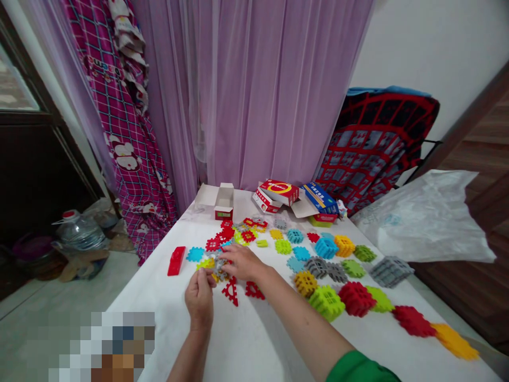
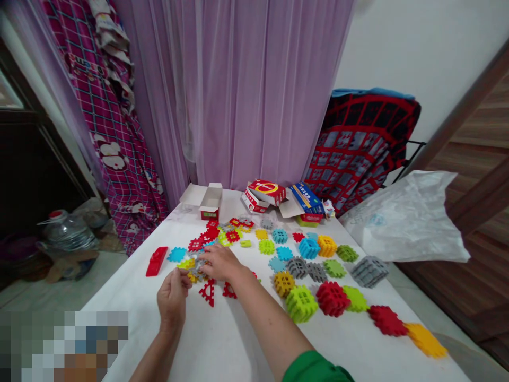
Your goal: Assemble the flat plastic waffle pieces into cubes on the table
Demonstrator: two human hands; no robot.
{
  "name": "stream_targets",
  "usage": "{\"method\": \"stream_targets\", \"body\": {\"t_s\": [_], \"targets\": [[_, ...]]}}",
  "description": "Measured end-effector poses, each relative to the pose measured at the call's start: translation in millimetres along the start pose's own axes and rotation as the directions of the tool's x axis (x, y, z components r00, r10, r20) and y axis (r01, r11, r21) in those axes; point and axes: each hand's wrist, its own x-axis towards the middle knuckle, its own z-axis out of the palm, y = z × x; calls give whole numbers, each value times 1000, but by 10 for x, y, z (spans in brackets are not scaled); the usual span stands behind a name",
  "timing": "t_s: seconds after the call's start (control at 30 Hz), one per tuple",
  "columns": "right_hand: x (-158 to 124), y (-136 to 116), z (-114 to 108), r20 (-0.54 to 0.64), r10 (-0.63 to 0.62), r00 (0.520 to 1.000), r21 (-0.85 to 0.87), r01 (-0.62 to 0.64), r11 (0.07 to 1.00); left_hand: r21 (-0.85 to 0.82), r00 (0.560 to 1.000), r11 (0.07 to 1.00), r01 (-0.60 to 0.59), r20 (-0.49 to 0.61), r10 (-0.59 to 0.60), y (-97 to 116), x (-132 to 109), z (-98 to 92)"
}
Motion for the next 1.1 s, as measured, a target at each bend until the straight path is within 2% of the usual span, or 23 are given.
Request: {"method": "stream_targets", "body": {"t_s": [0.1, 0.23, 0.4, 0.5, 0.6, 0.67, 0.77, 0.9, 1.0, 1.1], "targets": [[40, -80, 101, 21, -23, 1000, -25, 23, 999, -68, 999, 997, 40, 19, -39, -19, 11, 7], [-85, -77, 123, 43, 64, 997, -66, -61, 996, -79, 997, 994, 75, -8, -76, -51, 23, 21], [-340, -65, -27, 38, 211, 977, -108, -206, 973, -22, 998, 998, 56, 12, -56, -88, 5, 30], [-349, -54, -179, 67, 284, 956, -148, -272, 951, 8, 998, 999, 54, 14, -54, -88, -8, 31], [-141, 5, -279, 6, 331, 943, -168, -326, 930, -1, 997, 998, 69, 18, -69, -70, -10, 31], [102, 69, -280, -1, 305, 952, -179, -300, 937, -3, 997, 997, 79, 16, -79, -59, -9, 29], [530, 178, -198, 33, 223, 974, -185, -213, 959, -1, 995, 995, 98, 21, -98, -65, -14, 20], [988, 316, -63, 30, 302, 953, -212, -289, 934, -3, 993, 993, 116, 14, -116, -105, -29, 10], [1112, 394, 2, 49, 355, 934, -219, -337, 916, -9, 992, 992, 128, -1, -128, -128, -38, 13], [1046, 443, 30, 55, 359, 932, -220, -339, 915, -3, 991, 991, 131, 8, -131, -135, -39, 13]]}}
